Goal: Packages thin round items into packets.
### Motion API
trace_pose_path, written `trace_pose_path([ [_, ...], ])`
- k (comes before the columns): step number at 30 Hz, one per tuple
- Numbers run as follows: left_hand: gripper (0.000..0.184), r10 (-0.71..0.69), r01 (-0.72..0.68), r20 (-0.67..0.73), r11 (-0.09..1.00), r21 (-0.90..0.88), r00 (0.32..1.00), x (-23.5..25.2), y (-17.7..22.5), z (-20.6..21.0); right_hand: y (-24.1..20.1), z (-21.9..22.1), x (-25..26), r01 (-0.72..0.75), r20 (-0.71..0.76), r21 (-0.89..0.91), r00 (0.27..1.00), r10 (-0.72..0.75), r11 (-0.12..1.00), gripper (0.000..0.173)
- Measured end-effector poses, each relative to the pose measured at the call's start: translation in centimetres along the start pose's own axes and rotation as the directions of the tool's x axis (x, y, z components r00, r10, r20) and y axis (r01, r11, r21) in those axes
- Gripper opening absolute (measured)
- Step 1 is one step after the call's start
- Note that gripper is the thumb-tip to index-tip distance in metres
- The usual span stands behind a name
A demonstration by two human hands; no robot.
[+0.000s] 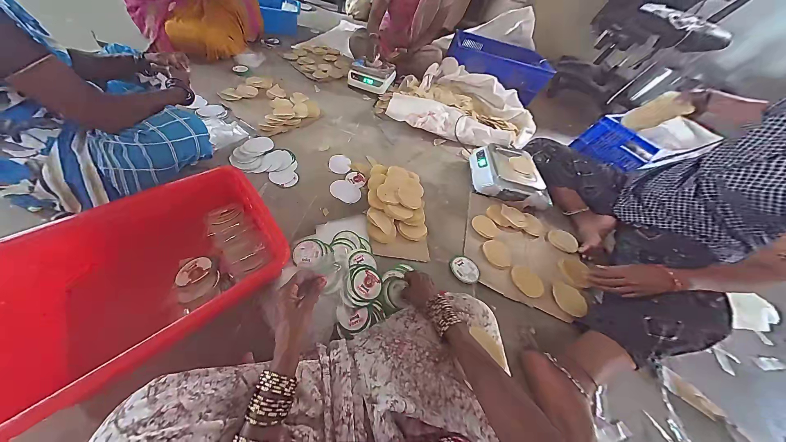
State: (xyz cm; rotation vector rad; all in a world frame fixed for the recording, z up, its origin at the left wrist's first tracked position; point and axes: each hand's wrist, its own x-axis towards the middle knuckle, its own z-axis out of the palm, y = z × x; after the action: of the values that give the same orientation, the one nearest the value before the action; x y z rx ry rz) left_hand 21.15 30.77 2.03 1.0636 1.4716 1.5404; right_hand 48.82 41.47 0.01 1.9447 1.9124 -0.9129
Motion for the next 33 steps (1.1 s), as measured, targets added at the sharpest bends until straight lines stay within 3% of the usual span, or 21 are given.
trace_pose_path([
  [4,0.009,-0.007,0.007,0.007,1.0,0.019,1.0,-0.1,0.1,0.0,1.7,-0.8,-0.7,0.04,-0.068,0.494,0.998,-0.007,0.869,0.043],
  [7,0.009,-0.011,0.011,0.015,1.0,0.03,1.0,-0.1,0.3,0.1,2.3,-1.2,-1.2,0.066,-0.115,0.66,0.993,0.014,0.748,0.035],
  [12,0.01,-0.016,0.015,-0.042,1.0,-0.026,0.999,-0.2,-0.2,0.0,3.2,-1.1,-1.4,0.066,-0.154,0.723,0.986,0.067,0.687,0.032],
  [15,0.012,0.049,-0.061,-0.15,0.995,-0.074,0.987,-0.1,0.0,-0.3,3.3,-1.4,-1.9,0.088,-0.171,0.708,0.984,0.049,0.7,0.037],
  [18,0.009,0.089,-0.128,-0.28,0.984,-0.123,0.956,0.4,0.2,-0.7,3.1,-1.4,-2.3,0.124,-0.19,0.76,0.981,0.036,0.638,0.042],
  [22,0.008,0.058,-0.152,-0.419,0.969,-0.197,0.906,0.8,0.5,-0.9,2.9,-1.6,-2.5,0.122,-0.19,0.83,0.979,0.071,0.544,0.031],
  [28,0.011,0.009,-0.219,-0.634,0.942,-0.254,0.774,1.6,1.3,-2.0,2.7,-1.4,-1.8,0.067,-0.178,0.77,0.977,0.113,0.635,0.024],
  [33,0.012,-0.014,-0.227,-0.682,0.938,-0.262,0.731,1.8,2.4,-2.3,2.9,-1.4,-1.5,0.043,-0.267,0.521,0.957,0.115,0.852,0.029],
])
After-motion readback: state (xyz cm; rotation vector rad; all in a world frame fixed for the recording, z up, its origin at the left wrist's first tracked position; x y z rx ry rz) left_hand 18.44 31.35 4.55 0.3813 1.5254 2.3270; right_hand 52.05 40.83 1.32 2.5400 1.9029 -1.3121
